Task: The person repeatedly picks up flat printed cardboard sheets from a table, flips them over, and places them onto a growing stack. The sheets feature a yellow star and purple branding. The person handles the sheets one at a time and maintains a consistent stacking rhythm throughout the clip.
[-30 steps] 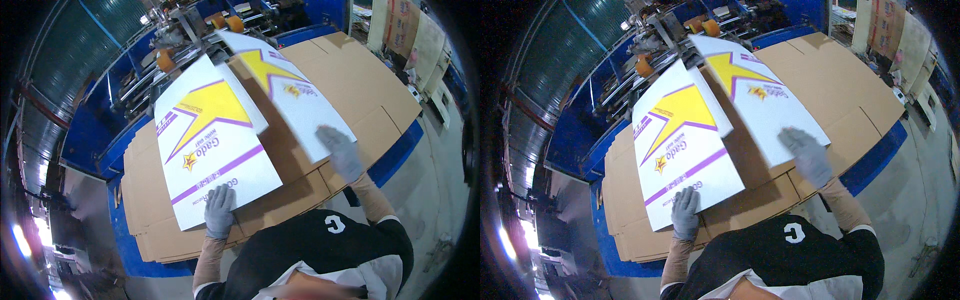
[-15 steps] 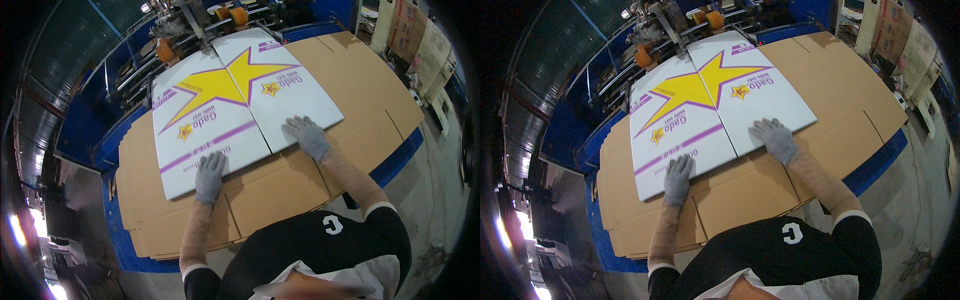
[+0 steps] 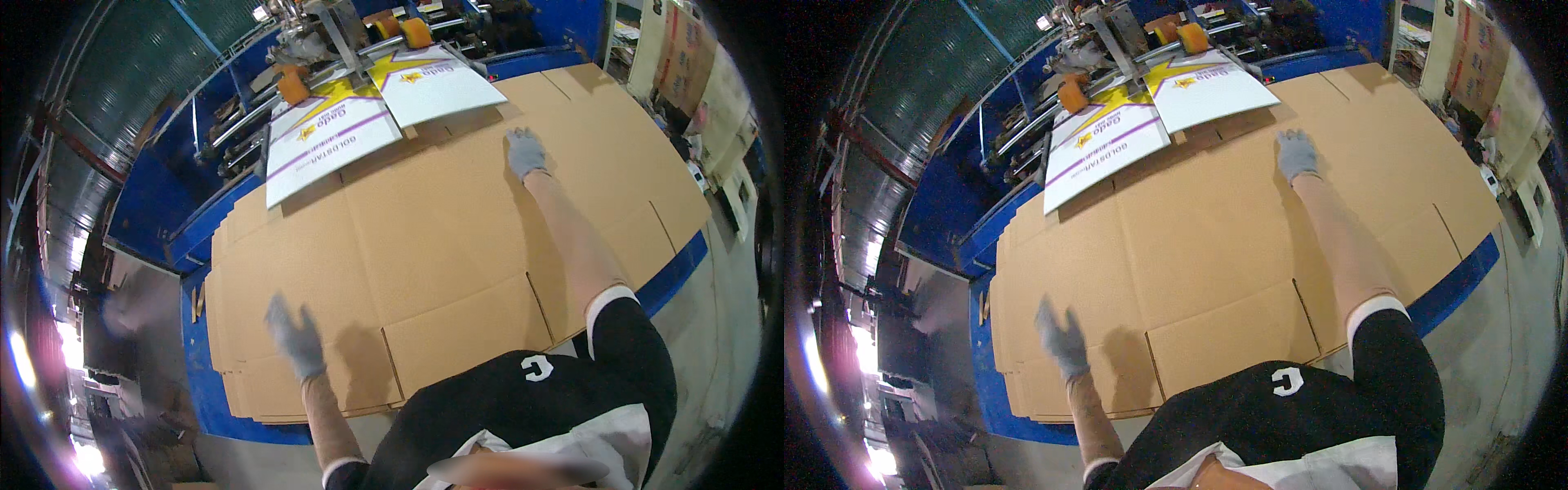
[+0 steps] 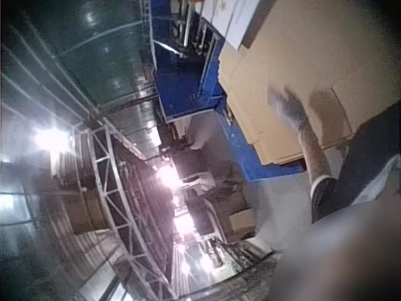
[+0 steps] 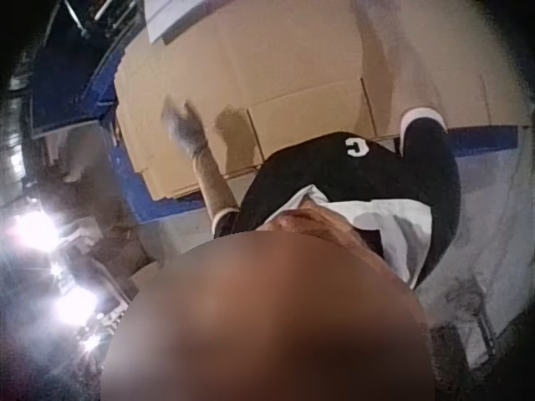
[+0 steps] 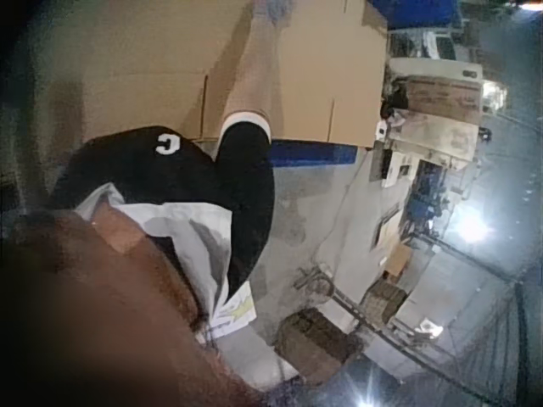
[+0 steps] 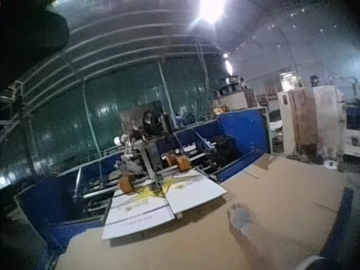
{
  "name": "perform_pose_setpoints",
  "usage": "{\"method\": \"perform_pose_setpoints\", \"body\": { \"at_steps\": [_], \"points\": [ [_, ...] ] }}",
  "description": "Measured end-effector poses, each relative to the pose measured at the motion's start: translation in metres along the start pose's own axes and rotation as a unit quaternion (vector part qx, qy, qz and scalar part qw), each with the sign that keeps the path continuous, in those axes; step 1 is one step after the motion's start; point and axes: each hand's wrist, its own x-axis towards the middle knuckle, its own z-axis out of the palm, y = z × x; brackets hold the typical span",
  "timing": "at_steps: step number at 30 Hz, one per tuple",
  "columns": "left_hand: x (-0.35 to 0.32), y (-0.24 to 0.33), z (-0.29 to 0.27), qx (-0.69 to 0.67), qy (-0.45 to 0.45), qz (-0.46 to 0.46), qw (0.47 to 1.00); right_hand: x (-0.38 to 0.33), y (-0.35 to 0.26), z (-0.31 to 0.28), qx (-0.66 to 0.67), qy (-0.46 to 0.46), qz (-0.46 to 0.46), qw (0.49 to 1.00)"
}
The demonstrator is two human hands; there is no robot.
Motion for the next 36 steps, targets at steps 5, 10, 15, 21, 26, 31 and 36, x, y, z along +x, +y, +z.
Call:
{"method": "perform_pose_setpoints", "body": {
  "at_steps": [5, 10, 15, 21, 26, 31, 36],
  "points": [
    [-0.087, -0.060, -0.050, -0.043, 0.038, -0.530, 0.846, -0.051, 0.039, -0.014, 0.069, 0.033, -0.025, 0.997],
    [-0.100, -0.067, -0.048, -0.056, 0.093, -0.571, 0.813, -0.108, 0.047, -0.057, 0.133, 0.038, -0.030, 0.990],
    [-0.099, -0.093, -0.066, -0.269, 0.247, -0.562, 0.742, -0.170, 0.066, -0.099, 0.187, 0.001, 0.007, 0.982],
    [-0.142, -0.110, -0.101, -0.388, 0.241, -0.515, 0.725, -0.201, 0.068, -0.135, 0.231, -0.003, 0.062, 0.971],
    [-0.116, -0.074, -0.110, -0.629, 0.109, -0.524, 0.563, -0.179, 0.027, -0.176, 0.393, -0.032, 0.008, 0.919],
    [-0.076, -0.017, -0.170, -0.546, 0.142, -0.410, 0.716, -0.160, -0.022, -0.223, 0.563, -0.122, 0.032, 0.817],
    [-0.034, 0.025, -0.211, -0.462, 0.152, -0.267, 0.832, -0.148, -0.049, -0.254, 0.683, -0.237, 0.049, 0.689]
  ]
}}
